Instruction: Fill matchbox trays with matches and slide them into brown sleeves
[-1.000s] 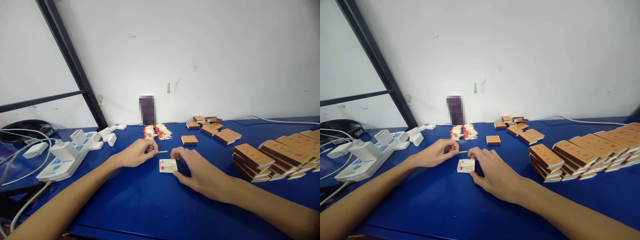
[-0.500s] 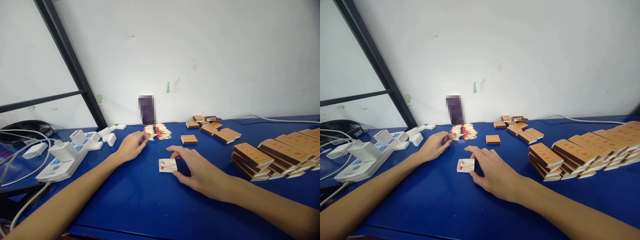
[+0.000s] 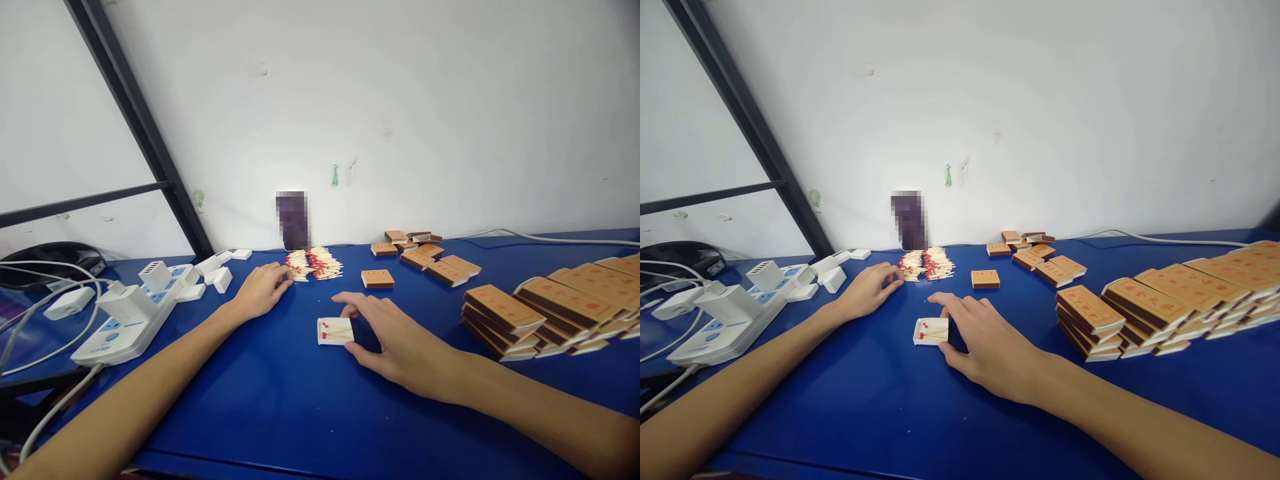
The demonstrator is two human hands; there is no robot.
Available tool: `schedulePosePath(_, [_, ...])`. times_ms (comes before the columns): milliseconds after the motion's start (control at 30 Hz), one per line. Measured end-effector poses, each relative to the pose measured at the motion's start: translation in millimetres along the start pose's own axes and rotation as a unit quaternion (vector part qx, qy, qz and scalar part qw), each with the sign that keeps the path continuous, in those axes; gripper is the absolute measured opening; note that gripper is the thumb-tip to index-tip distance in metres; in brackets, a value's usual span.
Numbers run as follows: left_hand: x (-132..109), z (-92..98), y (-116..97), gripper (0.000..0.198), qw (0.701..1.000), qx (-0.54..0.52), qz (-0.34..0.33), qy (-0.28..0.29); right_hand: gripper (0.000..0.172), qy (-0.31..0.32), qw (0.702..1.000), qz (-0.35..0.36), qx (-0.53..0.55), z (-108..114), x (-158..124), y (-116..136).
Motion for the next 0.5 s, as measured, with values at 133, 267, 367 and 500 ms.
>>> schedulePosePath(133, [0.1, -0.1, -0.2, 0.015, 1.000, -0.010, -0.006, -0.004, 0.055, -0.005, 1.000, 0.002, -0.003, -0.3, -0.7, -1.2])
schedulePosePath(267, [0.4, -1.0, 0.1, 0.018, 1.000, -0.009, -0.008, 0.007, 0.055, -0.008, 1.000, 0.004, -0.001, -0.2, -0.5, -0.7])
schedulePosePath(367, [0.5, -1.0, 0.5, 0.019, 1.000, -0.008, -0.006, 0.009, 0.055, -0.005, 1.000, 0.004, 0.003, 0.0, -0.3, 0.4])
schedulePosePath(500, [0.5, -1.2, 0.7, 0.017, 1.000, -0.020, -0.008, 0.012, 0.054, 0.000, 1.000, -0.001, 0.001, 0.1, -0.4, 0.5])
Point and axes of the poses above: each hand's wrist, its own x-axis towards the middle knuckle, its own z-axis out of the back of the hand, y = z × x, the point moved 2 cm from there along x, towards the middle knuckle, and after that the axes turned 7 degrees about z, right-handed, at the moved point
